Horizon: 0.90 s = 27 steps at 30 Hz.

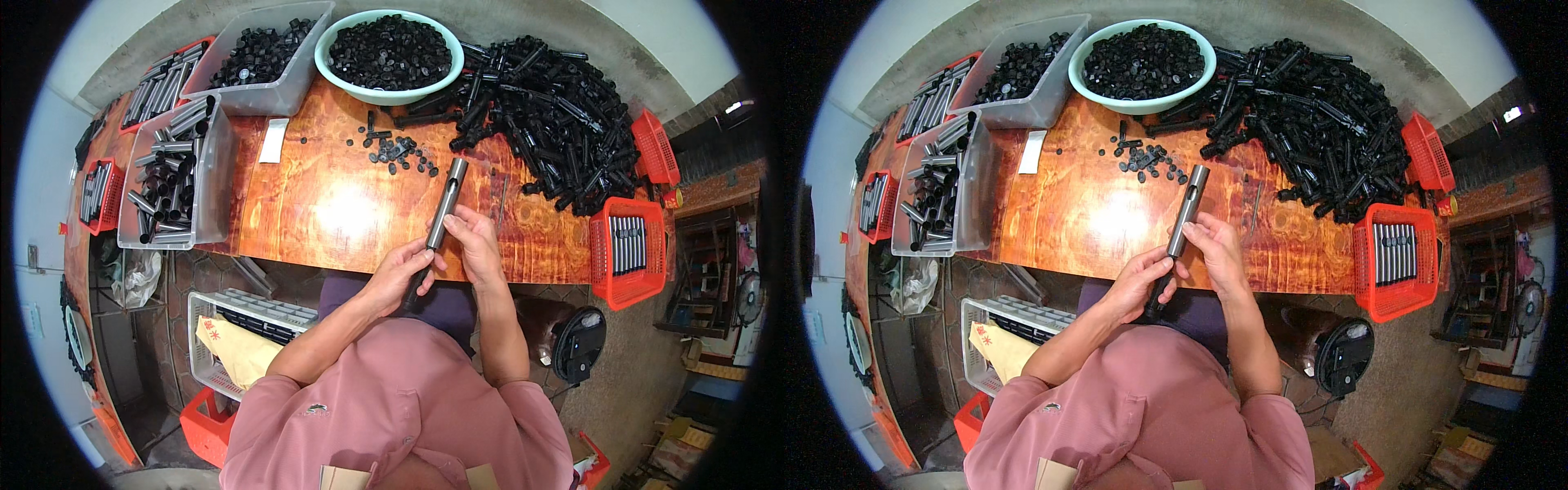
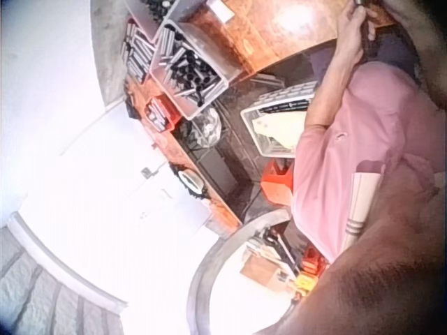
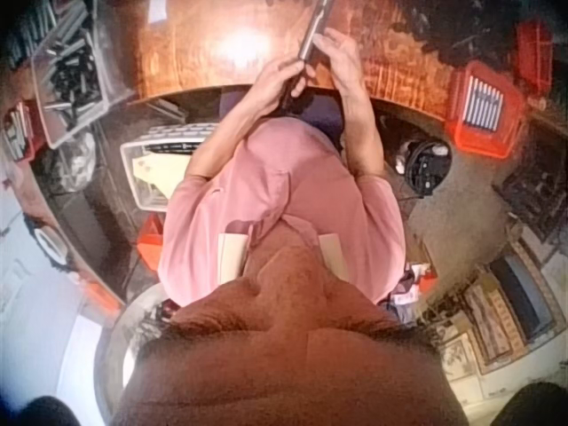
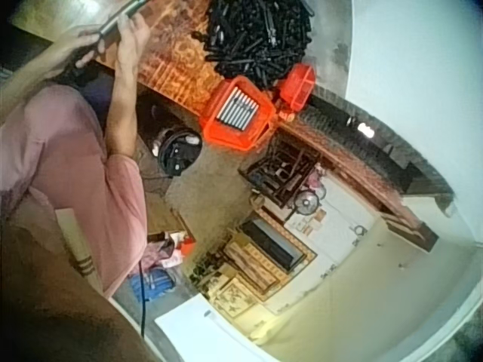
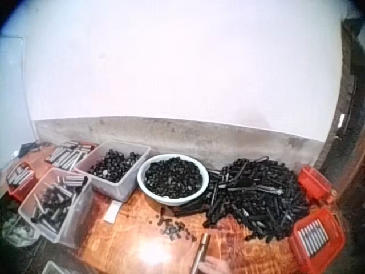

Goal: The person repeatedly picks small black plastic pieces from a bowl and table, inserts them into a metal tube, and places the tube into a red basket. The process is repeated multiple times with consistent hand movements.

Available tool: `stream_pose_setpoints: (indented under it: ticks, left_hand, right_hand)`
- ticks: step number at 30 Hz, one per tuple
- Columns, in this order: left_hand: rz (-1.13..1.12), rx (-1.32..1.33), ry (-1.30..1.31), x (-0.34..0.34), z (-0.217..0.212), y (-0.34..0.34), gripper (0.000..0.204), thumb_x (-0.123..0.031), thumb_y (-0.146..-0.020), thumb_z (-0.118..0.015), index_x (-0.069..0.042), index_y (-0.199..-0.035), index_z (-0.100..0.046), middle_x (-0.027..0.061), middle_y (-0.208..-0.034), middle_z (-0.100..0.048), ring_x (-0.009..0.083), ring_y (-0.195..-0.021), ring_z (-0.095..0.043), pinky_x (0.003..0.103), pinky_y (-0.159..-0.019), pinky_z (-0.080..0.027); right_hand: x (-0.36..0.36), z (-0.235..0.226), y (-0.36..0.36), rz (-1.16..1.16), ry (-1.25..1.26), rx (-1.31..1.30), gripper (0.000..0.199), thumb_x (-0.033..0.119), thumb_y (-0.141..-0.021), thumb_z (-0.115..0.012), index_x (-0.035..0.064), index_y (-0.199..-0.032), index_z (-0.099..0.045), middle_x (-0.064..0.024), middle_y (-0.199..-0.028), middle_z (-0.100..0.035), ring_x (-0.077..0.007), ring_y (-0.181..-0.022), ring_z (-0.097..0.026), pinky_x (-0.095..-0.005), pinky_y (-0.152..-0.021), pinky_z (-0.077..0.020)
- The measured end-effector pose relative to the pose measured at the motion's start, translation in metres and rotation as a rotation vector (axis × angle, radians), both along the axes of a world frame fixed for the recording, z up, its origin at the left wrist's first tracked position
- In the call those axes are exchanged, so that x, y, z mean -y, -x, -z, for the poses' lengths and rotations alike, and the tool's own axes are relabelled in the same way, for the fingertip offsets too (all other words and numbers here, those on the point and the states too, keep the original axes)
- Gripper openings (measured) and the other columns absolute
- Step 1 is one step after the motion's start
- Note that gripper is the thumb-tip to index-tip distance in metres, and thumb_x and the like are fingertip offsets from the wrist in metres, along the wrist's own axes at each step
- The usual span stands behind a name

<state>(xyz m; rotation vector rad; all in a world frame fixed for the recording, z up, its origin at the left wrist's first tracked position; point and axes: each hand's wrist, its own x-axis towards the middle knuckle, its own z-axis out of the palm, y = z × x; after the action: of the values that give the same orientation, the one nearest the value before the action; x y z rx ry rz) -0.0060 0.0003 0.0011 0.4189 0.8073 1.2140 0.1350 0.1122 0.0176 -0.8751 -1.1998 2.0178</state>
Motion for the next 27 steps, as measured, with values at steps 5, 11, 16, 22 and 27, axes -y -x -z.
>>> stream_pose_setpoints:
  ticks: [5,11,16,22,27]
  left_hand:
    - [-0.019,-0.016,0.002,-0.0011,-0.0033,-0.0022,0.033,-0.025,-0.105,-0.054,-0.002,-0.130,-0.056,0.0093,-0.098,-0.065,0.0109,-0.063,-0.056,0.022,-0.052,-0.044]
    - [-0.057,0.000,-0.018,-0.0010,-0.0023,-0.0061,0.036,-0.022,-0.106,-0.053,0.000,-0.134,-0.049,0.0097,-0.097,-0.065,0.0109,-0.064,-0.057,0.022,-0.053,-0.046]
    - [-0.052,0.022,-0.002,-0.0009,-0.0022,-0.0033,0.038,-0.023,-0.105,-0.054,0.001,-0.134,-0.047,0.0109,-0.096,-0.065,0.0119,-0.063,-0.057,0.022,-0.053,-0.045]
    - [-0.067,0.028,-0.008,-0.0019,-0.0026,-0.0050,0.033,-0.025,-0.105,-0.055,-0.001,-0.127,-0.052,0.0131,-0.097,-0.067,0.0129,-0.061,-0.057,0.023,-0.050,-0.044]
    - [-0.069,0.016,-0.004,-0.0017,-0.0025,-0.0047,0.032,-0.026,-0.105,-0.055,-0.001,-0.126,-0.053,0.0132,-0.096,-0.067,0.0128,-0.061,-0.058,0.023,-0.050,-0.044]
  right_hand:
    - [0.0008,0.0015,0.0018,0.021,0.006,-0.009,0.026,0.017,-0.098,-0.065,-0.0040,-0.112,-0.065,-0.0115,-0.099,-0.072,-0.0138,-0.087,-0.067,-0.0269,-0.083,-0.0521]
    - [0.0055,0.0083,0.0055,0.082,0.022,-0.012,0.024,0.016,-0.099,-0.063,-0.0042,-0.112,-0.065,-0.0113,-0.099,-0.072,-0.0135,-0.086,-0.067,-0.0266,-0.081,-0.0532]
    - [0.0050,0.0075,0.0070,0.079,0.016,-0.015,0.024,0.016,-0.099,-0.063,-0.0041,-0.112,-0.065,-0.0116,-0.099,-0.072,-0.0136,-0.085,-0.067,-0.0268,-0.080,-0.0538]
    - [0.0049,0.0046,0.0078,0.079,0.000,-0.010,0.024,0.017,-0.100,-0.063,-0.0044,-0.110,-0.065,-0.0115,-0.098,-0.071,-0.0133,-0.084,-0.067,-0.0261,-0.079,-0.0532]
    - [0.0045,0.0051,0.0087,0.080,-0.022,-0.005,0.024,0.017,-0.100,-0.063,-0.0043,-0.109,-0.065,-0.0113,-0.098,-0.071,-0.0131,-0.083,-0.066,-0.0259,-0.078,-0.0530]
